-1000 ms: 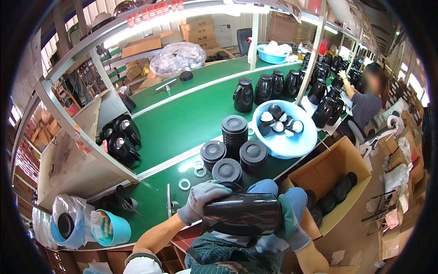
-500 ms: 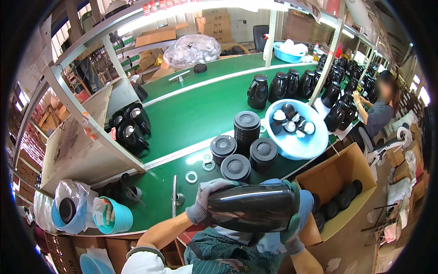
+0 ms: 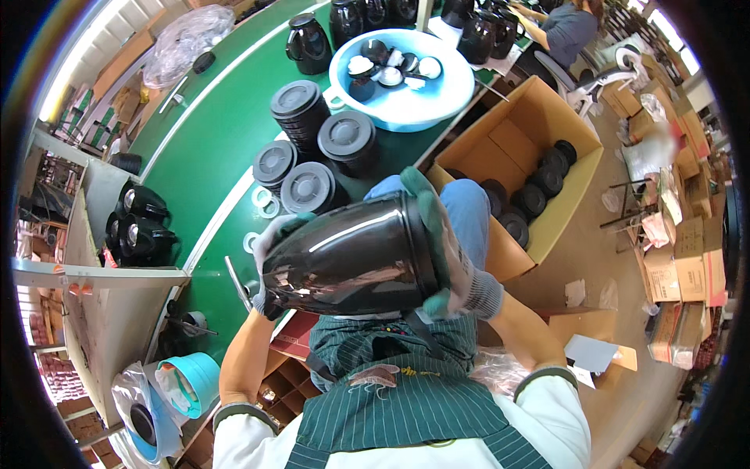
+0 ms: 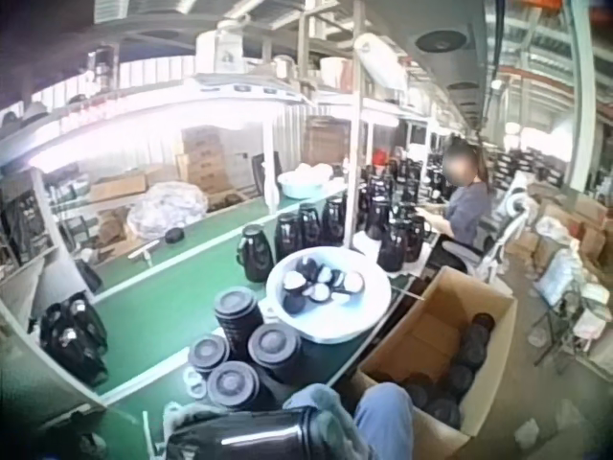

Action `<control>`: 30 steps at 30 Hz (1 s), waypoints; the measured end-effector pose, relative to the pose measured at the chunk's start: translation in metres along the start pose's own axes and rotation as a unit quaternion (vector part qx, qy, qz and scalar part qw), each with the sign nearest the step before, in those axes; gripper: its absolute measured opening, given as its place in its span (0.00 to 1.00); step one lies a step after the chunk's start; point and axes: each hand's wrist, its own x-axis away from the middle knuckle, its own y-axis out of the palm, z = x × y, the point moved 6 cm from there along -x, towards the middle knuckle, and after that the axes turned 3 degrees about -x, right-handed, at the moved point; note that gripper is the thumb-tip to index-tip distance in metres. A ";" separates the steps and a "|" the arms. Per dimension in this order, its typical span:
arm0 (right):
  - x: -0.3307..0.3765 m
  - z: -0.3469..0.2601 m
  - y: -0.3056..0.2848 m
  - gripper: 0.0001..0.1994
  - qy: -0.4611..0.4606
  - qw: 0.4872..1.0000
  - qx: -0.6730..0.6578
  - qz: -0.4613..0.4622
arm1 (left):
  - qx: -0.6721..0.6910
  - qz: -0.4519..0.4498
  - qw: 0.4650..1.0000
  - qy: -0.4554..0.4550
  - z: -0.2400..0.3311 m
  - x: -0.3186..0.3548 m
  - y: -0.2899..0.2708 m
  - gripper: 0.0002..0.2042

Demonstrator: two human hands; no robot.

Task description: The person sits on the floor and assembles black cylindrical containers by inserting a metal inner component and securing a lid. The person repeatedly picks up containers, inserts the inner part, and places the finished units on a nearby table.

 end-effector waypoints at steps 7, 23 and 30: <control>0.057 0.045 0.012 0.29 0.127 0.879 -0.452 0.079 | -0.449 -0.070 0.743 0.491 0.108 0.019 0.025 0.15; 0.088 0.034 0.033 0.32 0.183 0.736 -0.619 0.203 | -0.408 -0.081 0.814 0.406 0.109 -0.002 0.028 0.15; 0.081 0.019 0.011 0.33 0.304 0.808 -0.477 0.167 | -0.310 -0.086 0.886 0.335 0.080 -0.014 0.028 0.14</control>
